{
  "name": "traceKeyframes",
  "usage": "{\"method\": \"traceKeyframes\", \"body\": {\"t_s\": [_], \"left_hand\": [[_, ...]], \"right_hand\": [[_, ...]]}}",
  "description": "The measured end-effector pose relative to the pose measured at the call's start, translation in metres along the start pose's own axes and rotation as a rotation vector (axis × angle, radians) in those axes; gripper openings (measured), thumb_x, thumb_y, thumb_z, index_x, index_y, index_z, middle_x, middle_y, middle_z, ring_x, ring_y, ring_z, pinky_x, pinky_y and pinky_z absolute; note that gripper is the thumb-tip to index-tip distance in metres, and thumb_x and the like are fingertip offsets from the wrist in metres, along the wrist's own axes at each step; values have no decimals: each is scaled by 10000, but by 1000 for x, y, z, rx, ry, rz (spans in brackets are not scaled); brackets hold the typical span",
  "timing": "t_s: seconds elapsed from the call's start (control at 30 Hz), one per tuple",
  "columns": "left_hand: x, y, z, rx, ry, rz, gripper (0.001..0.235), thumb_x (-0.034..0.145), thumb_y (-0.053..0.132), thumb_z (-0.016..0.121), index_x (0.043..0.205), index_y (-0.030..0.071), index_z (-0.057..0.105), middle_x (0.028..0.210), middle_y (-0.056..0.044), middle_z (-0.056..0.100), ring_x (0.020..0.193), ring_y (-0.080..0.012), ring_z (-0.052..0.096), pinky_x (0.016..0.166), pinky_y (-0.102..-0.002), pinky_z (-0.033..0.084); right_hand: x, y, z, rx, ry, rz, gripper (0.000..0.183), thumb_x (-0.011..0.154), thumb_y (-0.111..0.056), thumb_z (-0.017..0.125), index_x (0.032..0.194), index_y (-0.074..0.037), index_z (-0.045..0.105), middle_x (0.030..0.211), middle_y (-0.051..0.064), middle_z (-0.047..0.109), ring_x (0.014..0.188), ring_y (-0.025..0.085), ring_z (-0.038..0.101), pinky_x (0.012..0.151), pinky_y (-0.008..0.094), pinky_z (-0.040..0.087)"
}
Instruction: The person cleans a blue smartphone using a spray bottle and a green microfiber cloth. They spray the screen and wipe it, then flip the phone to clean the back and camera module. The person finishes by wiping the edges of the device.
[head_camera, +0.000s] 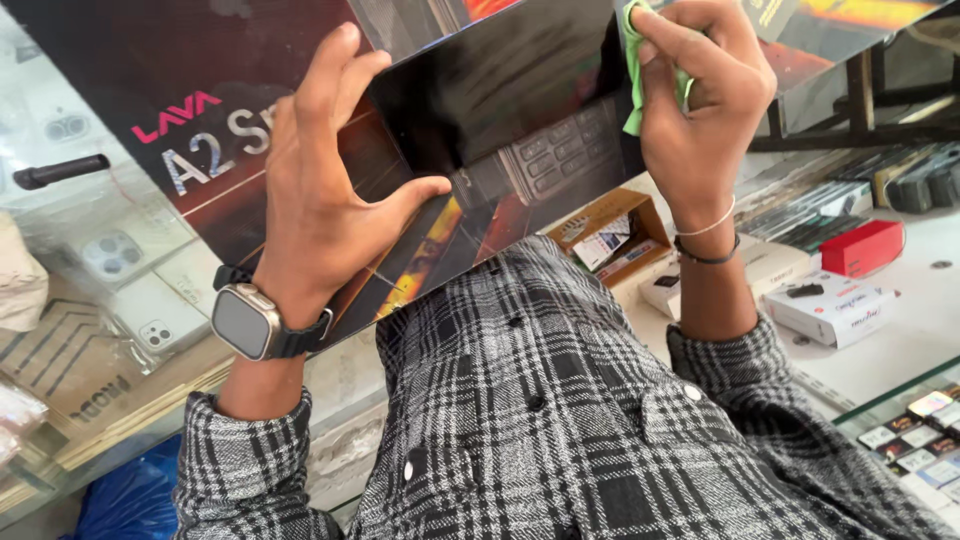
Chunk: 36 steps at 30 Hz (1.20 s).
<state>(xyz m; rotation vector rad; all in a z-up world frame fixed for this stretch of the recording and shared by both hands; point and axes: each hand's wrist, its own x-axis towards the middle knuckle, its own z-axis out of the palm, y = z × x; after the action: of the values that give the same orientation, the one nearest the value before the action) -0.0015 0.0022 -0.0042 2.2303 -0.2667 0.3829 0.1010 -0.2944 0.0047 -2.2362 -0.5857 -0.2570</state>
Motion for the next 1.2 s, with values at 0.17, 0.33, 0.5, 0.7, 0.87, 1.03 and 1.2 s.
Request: {"method": "traceKeyframes", "body": {"t_s": [0.17, 0.33, 0.5, 0.7, 0.87, 1.03, 1.2], "left_hand": [[-6, -4, 5, -191, 103, 19, 1068, 923, -49, 939, 1589, 127, 123, 1570, -71, 440, 1223, -216, 693, 1071, -283, 576], [-5, -5, 2, -212, 142, 28, 791, 930, -147, 842, 1485, 66, 319, 1532, -151, 438, 1126, -229, 738, 965, -283, 592], [-1, 0, -5, -27, 70, -16, 452, 850, -93, 794, 1271, 22, 675, 1103, -155, 715, 977, -304, 735, 820, -396, 579], [3, -5, -8, 136, 33, 149, 407, 850, 74, 783, 1253, 70, 729, 1272, -170, 708, 1230, -330, 672, 970, -427, 515], [-1, -7, -12, 17, -119, 65, 850, 728, 526, 924, 1374, 47, 651, 1454, -189, 593, 1357, -362, 537, 1044, -531, 426], [0, -7, -13, -5, -141, 35, 946, 727, 517, 953, 1450, 39, 575, 1513, -156, 558, 1389, -343, 511, 1089, -518, 404], [-1, -11, -13, 3, -123, 33, 938, 715, 447, 970, 1460, 40, 570, 1516, -127, 571, 1362, -322, 541, 1095, -477, 413]], "right_hand": [[10, -12, 9, 385, -29, 132, 309, 1018, 144, 691, 1316, 88, 635, 1206, 86, 629, 1123, 136, 617, 973, 249, 498], [23, -20, 1, 640, -163, 385, 409, 920, 91, 706, 1311, 28, 604, 1071, 33, 638, 982, 80, 628, 895, 216, 527], [25, -19, 2, 626, -208, 317, 228, 985, 143, 706, 1202, 86, 664, 1094, 53, 637, 999, 104, 639, 900, 212, 532], [15, -19, 19, 428, -92, 177, 261, 931, 206, 612, 1163, 97, 661, 1109, 52, 628, 1034, 100, 644, 943, 212, 542], [10, -19, 26, 263, -40, 95, 256, 920, 195, 630, 1142, 90, 700, 1086, 82, 649, 994, 105, 642, 888, 218, 538], [8, -17, 24, -3, -31, -16, 274, 926, 142, 700, 1171, 29, 750, 1073, 117, 721, 899, 153, 686, 791, 252, 518], [9, -19, 22, -77, -97, -220, 311, 839, 152, 675, 1121, 22, 711, 1115, 138, 669, 974, 264, 681, 848, 315, 541]]}}
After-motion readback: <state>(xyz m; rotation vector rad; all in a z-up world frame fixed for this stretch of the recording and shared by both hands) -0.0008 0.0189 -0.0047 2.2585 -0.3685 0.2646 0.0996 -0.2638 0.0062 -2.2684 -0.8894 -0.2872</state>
